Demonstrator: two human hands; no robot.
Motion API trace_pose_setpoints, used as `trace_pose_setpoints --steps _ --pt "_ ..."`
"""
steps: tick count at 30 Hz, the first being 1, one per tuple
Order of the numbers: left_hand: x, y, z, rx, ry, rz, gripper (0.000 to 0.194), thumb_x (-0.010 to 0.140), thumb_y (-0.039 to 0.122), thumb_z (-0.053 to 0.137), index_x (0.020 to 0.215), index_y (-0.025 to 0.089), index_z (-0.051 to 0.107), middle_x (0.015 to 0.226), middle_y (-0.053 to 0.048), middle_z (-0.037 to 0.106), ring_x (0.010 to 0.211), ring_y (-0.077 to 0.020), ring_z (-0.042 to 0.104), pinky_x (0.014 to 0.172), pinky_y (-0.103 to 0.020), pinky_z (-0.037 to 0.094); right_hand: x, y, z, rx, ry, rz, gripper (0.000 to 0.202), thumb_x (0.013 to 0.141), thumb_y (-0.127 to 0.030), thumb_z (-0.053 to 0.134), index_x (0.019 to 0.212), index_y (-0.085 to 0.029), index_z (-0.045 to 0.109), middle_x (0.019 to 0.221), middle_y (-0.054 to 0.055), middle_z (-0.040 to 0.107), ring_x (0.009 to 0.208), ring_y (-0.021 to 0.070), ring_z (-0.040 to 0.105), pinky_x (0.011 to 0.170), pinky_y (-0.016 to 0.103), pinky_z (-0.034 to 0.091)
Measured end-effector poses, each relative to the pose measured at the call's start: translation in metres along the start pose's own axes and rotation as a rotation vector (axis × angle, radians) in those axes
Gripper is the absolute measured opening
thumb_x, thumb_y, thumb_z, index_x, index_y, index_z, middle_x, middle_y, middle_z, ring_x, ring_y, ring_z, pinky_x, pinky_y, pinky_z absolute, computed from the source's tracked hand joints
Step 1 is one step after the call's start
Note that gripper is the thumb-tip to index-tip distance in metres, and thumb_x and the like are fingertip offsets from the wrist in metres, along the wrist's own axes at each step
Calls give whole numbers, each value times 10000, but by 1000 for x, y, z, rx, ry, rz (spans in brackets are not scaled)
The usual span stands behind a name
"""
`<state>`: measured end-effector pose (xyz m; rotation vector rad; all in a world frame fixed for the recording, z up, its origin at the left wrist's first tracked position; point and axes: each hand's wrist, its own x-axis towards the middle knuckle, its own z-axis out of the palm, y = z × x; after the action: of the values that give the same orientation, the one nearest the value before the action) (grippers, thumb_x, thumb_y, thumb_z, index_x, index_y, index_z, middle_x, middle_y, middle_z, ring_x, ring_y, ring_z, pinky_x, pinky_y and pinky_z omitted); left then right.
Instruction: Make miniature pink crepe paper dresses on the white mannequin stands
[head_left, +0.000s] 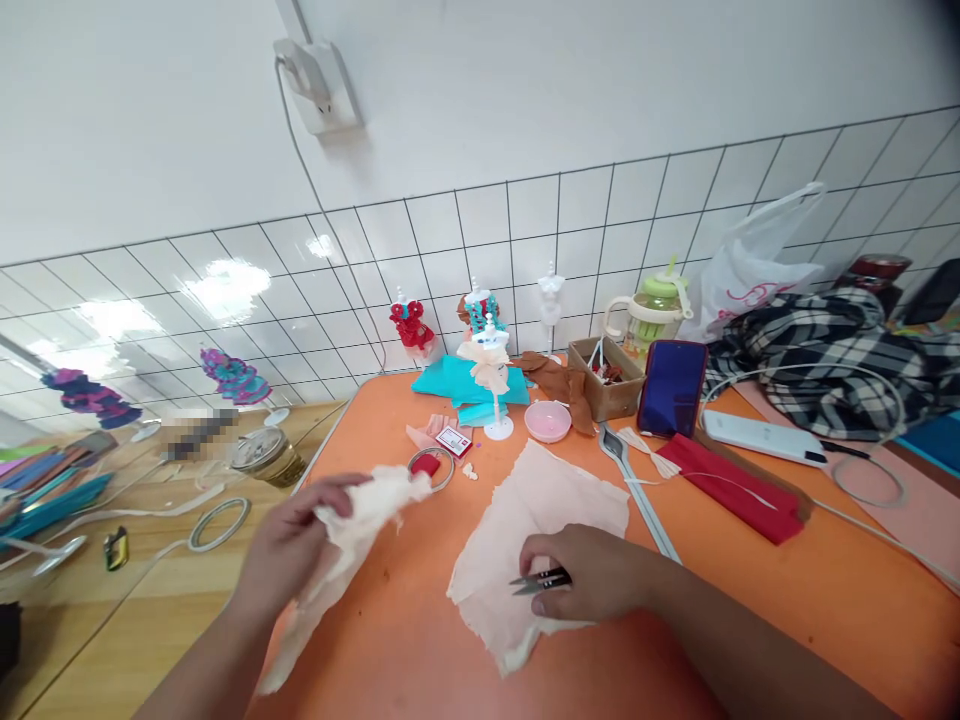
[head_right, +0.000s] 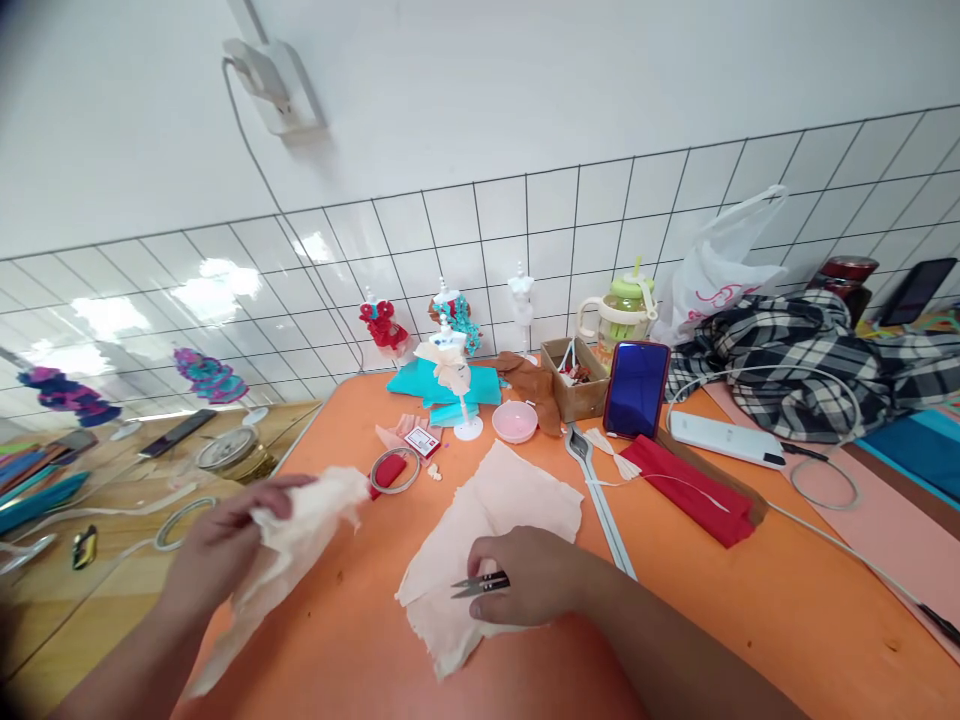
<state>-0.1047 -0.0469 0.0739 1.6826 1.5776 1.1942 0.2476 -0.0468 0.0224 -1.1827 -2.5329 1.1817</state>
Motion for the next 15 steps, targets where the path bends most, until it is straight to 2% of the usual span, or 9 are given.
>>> trace_pose_setpoints --steps 1,2,3,5,7,9,10,13,15 --pt "10 7 -2 -156 175 -37 62 598 169 590 632 221 587 903 -13 716 770 -214 652 508 -227 479 2 0 1 6 46 20 340 773 -400 583 1092 -282 602 883 22 700 801 214 626 599 257 348" --pt "20 12 -2 -305 290 -69 113 570 167 619 659 232 596 807 4 714 685 -196 645 450 -214 450 4 1 2 -9 98 51 361 786 -381 566 1133 -282 581 888 31 700 814 220 626 613 263 351" --pt "31 16 0 -448 347 -79 100 567 191 639 649 232 599 720 1 703 652 -197 642 446 -225 456 7 3 5 -48 147 88 382 801 -378 546 1169 -277 562 891 44 699 821 230 627 621 271 352" --pt "55 22 10 -626 357 -75 75 608 228 663 672 233 624 740 -18 715 772 -218 659 584 -263 522 12 7 11 -161 199 155 434 824 -407 514 1232 -258 527 886 77 699 815 257 629 624 289 351" --pt "78 26 25 -742 428 22 139 576 189 685 699 235 638 740 9 717 851 -218 656 675 -264 531 16 11 17 -252 186 174 497 815 -446 524 1269 -243 505 872 95 696 797 274 625 620 299 351" --pt "93 31 42 -921 420 101 187 584 192 657 768 224 645 774 17 716 937 -228 641 759 -293 530 18 13 20 -232 193 133 429 825 -442 517 1204 -242 548 843 80 686 767 255 613 620 295 350" --pt "97 34 51 -946 396 93 160 617 227 629 776 222 643 778 5 717 933 -226 640 760 -305 535 19 12 19 -172 246 104 350 853 -429 482 1129 -238 580 829 67 676 755 235 602 627 292 352" --pt "86 42 83 -979 185 -47 166 625 197 587 776 167 648 769 -58 710 825 -239 662 723 -356 548 19 10 10 195 543 54 333 938 -420 336 899 -204 586 786 37 615 682 160 536 626 267 358" --pt "64 43 111 -998 -16 -237 172 651 228 583 796 163 647 768 -55 701 783 -236 662 692 -352 546 19 9 5 580 607 49 388 929 -502 331 901 -191 561 757 17 559 547 106 426 529 233 324"
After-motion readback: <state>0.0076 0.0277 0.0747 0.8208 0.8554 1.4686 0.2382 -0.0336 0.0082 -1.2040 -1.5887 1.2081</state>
